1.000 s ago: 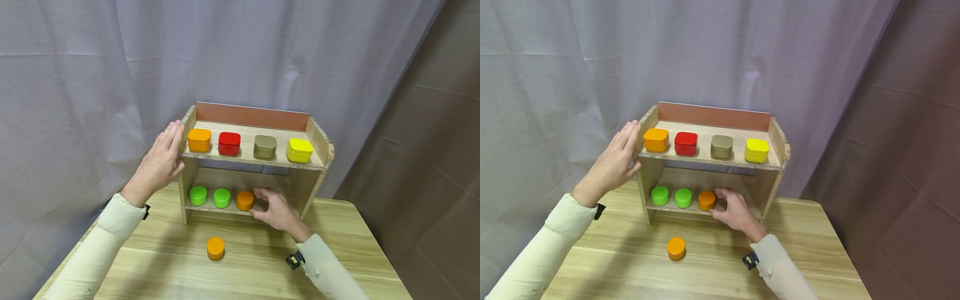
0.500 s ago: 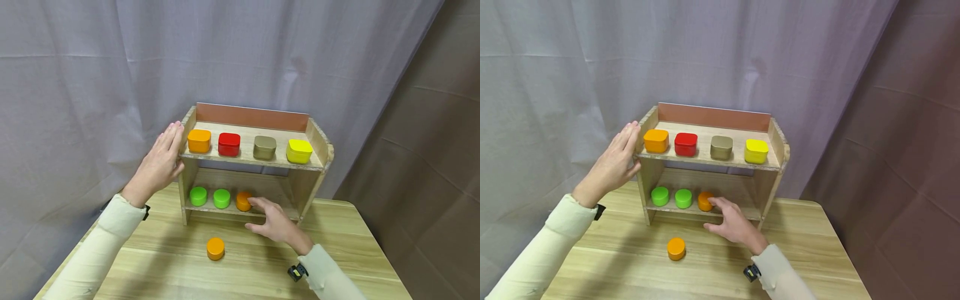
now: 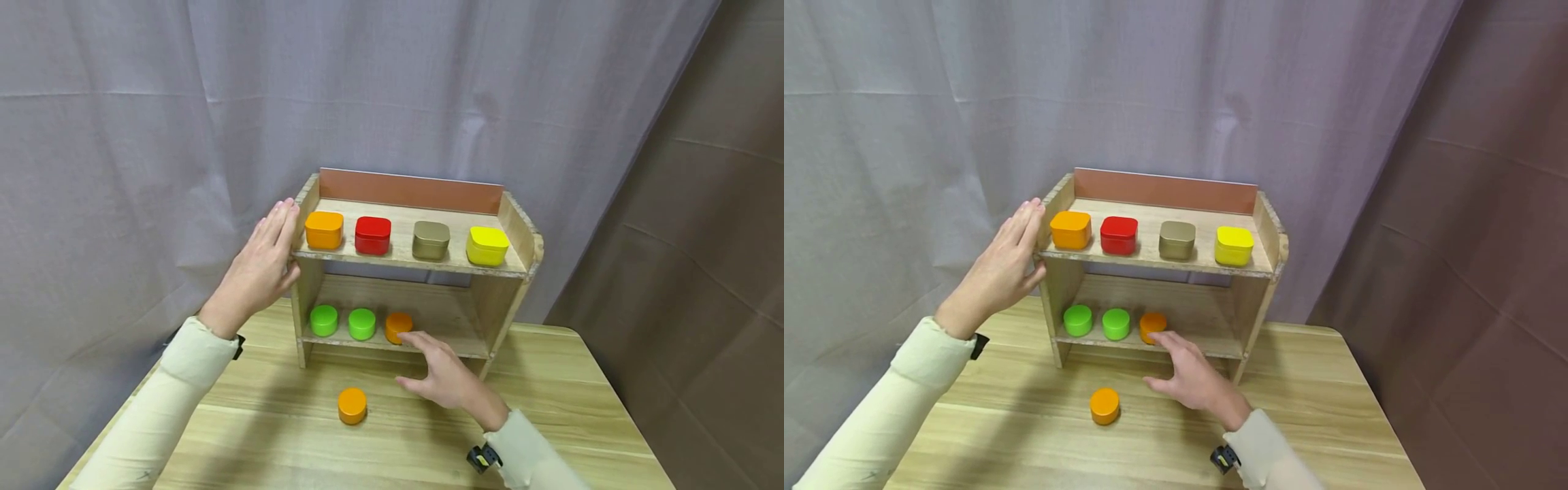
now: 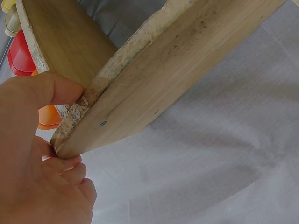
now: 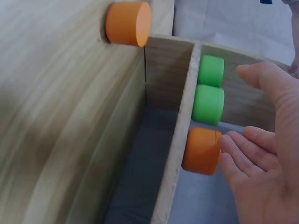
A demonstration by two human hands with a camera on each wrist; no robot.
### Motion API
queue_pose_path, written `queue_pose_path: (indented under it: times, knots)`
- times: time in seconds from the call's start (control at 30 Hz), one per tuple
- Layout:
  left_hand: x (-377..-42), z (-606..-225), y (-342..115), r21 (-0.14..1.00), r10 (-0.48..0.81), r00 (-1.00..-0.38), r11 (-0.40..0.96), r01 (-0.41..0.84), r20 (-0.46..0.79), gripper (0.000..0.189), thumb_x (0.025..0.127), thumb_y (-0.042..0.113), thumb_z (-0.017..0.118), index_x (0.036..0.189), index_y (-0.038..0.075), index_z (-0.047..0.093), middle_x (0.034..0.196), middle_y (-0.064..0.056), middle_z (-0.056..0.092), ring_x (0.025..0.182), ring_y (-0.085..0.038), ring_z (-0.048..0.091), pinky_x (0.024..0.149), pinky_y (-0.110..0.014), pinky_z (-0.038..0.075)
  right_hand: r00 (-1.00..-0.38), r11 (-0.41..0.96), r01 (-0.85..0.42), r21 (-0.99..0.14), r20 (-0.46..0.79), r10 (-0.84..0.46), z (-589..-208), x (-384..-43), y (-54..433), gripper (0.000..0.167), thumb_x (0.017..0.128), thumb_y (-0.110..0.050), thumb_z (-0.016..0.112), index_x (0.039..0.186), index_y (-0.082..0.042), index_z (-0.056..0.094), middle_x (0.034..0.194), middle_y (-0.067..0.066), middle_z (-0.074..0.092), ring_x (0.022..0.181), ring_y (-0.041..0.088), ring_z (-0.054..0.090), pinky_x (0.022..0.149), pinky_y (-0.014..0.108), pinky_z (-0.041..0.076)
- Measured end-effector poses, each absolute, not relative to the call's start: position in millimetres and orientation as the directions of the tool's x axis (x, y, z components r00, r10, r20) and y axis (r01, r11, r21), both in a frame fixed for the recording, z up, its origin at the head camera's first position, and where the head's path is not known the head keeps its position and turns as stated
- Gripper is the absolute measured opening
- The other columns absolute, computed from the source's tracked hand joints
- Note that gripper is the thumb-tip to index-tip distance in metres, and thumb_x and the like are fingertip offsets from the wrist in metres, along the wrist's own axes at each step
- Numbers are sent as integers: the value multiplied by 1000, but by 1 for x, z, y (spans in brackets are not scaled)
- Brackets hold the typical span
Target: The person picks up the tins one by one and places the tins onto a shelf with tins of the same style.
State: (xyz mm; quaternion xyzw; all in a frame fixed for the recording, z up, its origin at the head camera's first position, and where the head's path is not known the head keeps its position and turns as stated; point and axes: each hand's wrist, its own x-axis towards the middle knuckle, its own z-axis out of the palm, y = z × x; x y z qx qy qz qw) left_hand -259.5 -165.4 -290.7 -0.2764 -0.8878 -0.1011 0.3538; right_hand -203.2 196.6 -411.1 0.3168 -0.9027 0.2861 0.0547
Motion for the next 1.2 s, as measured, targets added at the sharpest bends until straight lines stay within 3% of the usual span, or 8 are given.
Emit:
queue_pose_path:
  times: [0.2, 0.43, 0.93, 1.2]
  knots:
    - [-259, -290, -165, -9, 415, -604, 829, 560, 681, 89, 87, 3, 67, 164, -8, 22, 172, -29, 24, 160, -45, 28, 129, -62, 30, -785, 618, -602, -505, 235, -572, -423, -199, 189, 75, 90, -29, 83, 153, -4, 51, 153, 11, 59, 143, 35, 57, 121, 57, 44]
    - [-258, -290, -165, -4, 412, -606, 829, 559, 680, 90, 87, 4, 67, 164, -8, 21, 172, -28, 24, 160, -45, 28, 129, -62, 30, -761, 583, -614, -531, 205, -616, -442, -197, 177, 72, 90, -23, 84, 151, -3, 53, 151, 13, 60, 134, 29, 63, 114, 48, 53]
    - [-259, -291, -165, 0, 412, -605, 826, 564, 681, 90, 87, 4, 66, 164, -7, 21, 172, -29, 24, 160, -46, 27, 129, -62, 30, -761, 602, -586, -542, 115, -638, -481, -201, 156, 75, 90, -31, 83, 152, -2, 52, 153, 10, 59, 138, 28, 61, 116, 48, 52]
    - [-260, -291, -165, 1, 411, -595, 822, 570, 691, 89, 86, 3, 67, 163, -8, 23, 172, -29, 24, 160, -46, 28, 129, -63, 30, -750, 581, -603, -548, 141, -646, -499, -204, 144, 69, 89, -29, 85, 145, -1, 58, 140, 7, 67, 127, 20, 67, 111, 35, 56]
